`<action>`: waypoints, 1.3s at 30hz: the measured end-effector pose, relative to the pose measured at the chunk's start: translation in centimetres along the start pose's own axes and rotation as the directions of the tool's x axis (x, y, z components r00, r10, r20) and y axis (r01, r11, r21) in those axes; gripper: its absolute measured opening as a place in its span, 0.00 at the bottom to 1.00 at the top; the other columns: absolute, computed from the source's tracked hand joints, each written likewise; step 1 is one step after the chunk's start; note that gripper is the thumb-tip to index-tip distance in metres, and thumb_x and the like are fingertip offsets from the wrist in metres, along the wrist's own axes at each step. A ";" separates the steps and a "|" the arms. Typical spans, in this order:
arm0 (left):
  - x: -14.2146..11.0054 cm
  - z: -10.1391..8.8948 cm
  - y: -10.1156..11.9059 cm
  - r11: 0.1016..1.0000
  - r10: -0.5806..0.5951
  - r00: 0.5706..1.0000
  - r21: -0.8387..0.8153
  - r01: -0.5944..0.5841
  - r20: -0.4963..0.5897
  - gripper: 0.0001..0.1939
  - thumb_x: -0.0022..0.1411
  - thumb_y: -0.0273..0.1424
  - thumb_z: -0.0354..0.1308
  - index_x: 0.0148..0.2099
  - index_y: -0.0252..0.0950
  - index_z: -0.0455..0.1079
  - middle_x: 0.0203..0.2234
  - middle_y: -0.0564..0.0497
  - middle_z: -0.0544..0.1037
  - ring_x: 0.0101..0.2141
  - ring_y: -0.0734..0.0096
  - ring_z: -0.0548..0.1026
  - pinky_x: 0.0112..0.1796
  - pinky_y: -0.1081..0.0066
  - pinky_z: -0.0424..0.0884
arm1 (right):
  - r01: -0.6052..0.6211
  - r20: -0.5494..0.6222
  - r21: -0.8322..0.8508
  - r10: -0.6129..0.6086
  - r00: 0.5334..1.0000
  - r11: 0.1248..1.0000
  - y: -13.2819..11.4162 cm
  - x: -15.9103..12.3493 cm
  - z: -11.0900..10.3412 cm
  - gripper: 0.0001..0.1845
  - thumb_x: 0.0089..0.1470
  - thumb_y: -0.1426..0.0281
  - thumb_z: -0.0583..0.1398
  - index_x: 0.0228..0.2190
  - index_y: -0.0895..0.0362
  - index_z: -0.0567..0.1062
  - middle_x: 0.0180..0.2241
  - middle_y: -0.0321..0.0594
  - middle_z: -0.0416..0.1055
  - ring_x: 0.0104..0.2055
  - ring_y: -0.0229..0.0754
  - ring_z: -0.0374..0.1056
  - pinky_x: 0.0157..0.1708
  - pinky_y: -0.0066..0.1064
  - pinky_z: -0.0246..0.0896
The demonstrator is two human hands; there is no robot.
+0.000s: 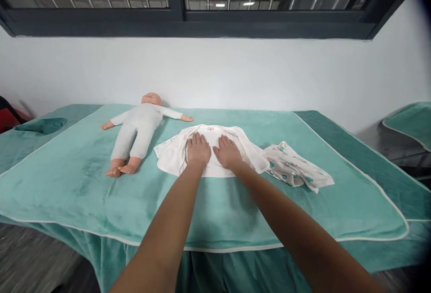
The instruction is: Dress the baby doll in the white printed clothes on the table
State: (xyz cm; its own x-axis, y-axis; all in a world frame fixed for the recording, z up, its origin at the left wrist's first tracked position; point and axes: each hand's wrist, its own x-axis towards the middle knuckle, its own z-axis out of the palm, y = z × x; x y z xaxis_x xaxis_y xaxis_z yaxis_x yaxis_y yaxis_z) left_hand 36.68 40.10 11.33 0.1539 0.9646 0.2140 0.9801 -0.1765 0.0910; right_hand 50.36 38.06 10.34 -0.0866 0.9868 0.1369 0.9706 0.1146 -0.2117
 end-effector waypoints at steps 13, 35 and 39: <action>3.8 0.7 -1.9 0.964 0.265 0.956 -0.062 -0.259 0.122 0.31 0.71 0.35 0.35 0.72 0.31 0.53 0.72 0.46 0.51 0.71 0.63 0.49 0.69 0.58 0.44 | 0.002 0.012 0.062 -0.003 1.000 0.998 -0.4 5.9 0.2 0.33 0.68 0.67 0.43 0.65 0.78 0.54 0.70 0.62 0.48 0.73 0.50 0.41 0.70 0.39 0.38; 4.6 0.9 -1.7 0.996 0.063 0.992 -0.063 -0.056 0.105 0.33 0.72 0.40 0.33 0.72 0.29 0.51 0.72 0.42 0.49 0.71 0.57 0.48 0.68 0.54 0.45 | -0.053 0.042 0.121 0.048 0.998 0.991 -0.8 5.7 0.4 0.36 0.69 0.63 0.43 0.67 0.79 0.50 0.71 0.64 0.40 0.74 0.55 0.37 0.71 0.42 0.34; 3.1 0.5 -1.7 0.997 0.068 0.991 -0.047 -0.063 0.111 0.34 0.72 0.40 0.32 0.72 0.25 0.50 0.72 0.40 0.49 0.71 0.57 0.46 0.69 0.56 0.42 | -0.051 0.042 0.116 0.047 0.998 0.992 -0.9 4.5 0.1 0.37 0.69 0.61 0.43 0.67 0.79 0.51 0.71 0.64 0.40 0.74 0.56 0.36 0.71 0.44 0.34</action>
State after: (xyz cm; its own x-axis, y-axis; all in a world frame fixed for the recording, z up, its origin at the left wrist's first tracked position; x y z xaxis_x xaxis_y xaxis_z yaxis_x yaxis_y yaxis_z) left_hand 35.55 43.49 11.38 0.2334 0.9661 0.1102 0.9614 -0.2463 0.1229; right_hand 49.05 42.38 11.05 -0.0505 0.9950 0.0858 0.9412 0.0761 -0.3292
